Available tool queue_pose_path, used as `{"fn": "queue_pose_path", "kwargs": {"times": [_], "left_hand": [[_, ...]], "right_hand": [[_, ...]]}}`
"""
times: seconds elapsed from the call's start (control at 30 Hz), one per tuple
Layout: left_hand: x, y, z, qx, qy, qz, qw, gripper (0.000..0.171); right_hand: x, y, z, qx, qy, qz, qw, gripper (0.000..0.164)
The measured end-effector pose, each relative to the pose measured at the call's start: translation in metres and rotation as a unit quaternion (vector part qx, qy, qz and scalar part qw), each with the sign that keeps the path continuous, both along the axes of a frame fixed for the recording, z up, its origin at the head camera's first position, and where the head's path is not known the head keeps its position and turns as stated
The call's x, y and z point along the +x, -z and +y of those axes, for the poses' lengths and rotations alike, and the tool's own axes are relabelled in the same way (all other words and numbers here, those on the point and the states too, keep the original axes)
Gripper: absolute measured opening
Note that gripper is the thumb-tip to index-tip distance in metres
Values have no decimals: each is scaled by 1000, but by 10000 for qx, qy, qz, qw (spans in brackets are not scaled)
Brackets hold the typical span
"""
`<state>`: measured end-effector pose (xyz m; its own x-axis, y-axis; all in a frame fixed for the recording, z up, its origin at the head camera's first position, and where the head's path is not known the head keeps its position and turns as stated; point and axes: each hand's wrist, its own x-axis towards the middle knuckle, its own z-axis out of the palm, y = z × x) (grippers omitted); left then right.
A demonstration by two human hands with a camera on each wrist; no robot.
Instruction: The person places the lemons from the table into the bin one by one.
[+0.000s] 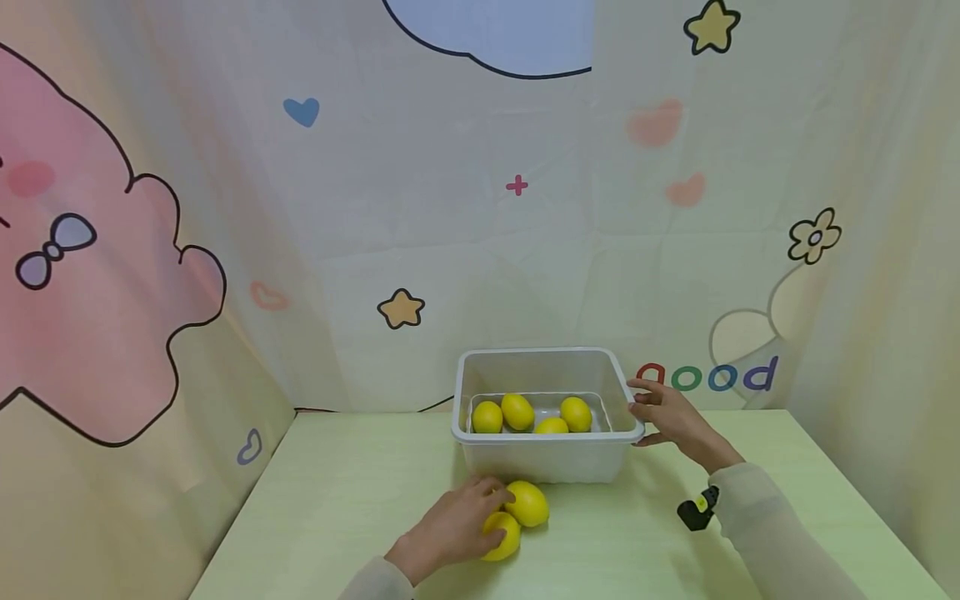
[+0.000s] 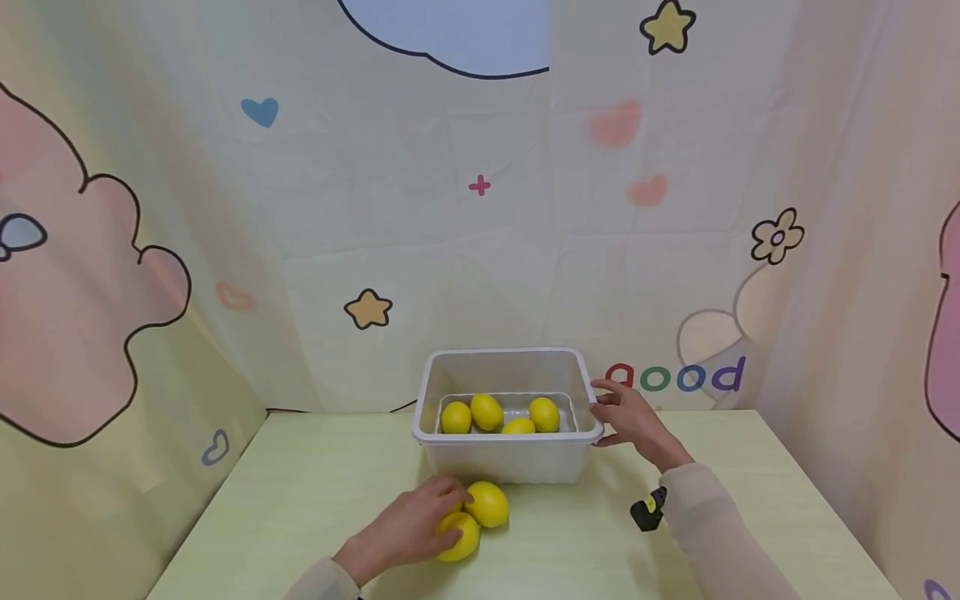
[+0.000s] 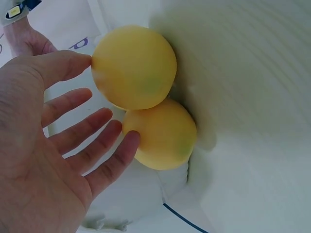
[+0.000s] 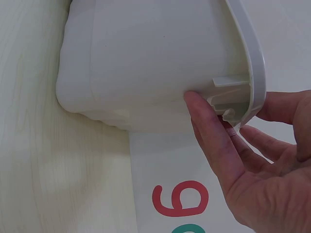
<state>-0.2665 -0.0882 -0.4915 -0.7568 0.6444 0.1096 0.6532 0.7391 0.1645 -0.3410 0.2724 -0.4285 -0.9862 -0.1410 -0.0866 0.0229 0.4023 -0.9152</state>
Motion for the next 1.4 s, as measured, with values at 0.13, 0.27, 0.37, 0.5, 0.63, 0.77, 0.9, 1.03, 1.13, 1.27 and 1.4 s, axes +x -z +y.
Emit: {"fn": "queue_pose_path", "kwargs": {"times": [0.13,0.27,0.37,0.5,0.63,0.77,0.9,1.03,1.13,1.27,1.4], "left_hand": [[4,0,2,48,71,-143,9999,37],[7,1,4,61,140,-442,9989,38],[10,4,5,33,222,-628,9978,39],[11,9,7,-98,421,-692,9967,41],[11,11,9,-220,510,-756,9956,43],[11,14,11,-276,460,-880,9947,44],[12,18,13,-329,417,-971,9939,45],[12,19,16,-435,471,-852,9943,44],[12,20,16,-460,533,-799,9943,43],[12,20,15,-434,613,-796,9940,42],[13,16,12,-487,576,-830,9937,43]], "right_hand": [[-1,1,1,-12,11,-11,10000,62],[-1,2,2,10,-2,0,10000,61],[-1,2,2,11,5,-9,10000,60],[-2,2,2,-10,23,-7,10000,60],[-2,3,2,12,25,18,10000,61],[-2,3,2,38,29,28,10000,62],[-2,2,2,22,27,29,10000,61],[-2,0,1,8,19,19,10000,60],[-1,-1,0,9,7,-4,10000,61],[1,-1,0,28,-14,2,10000,61],[1,-2,0,50,-16,7,10000,61]]}}
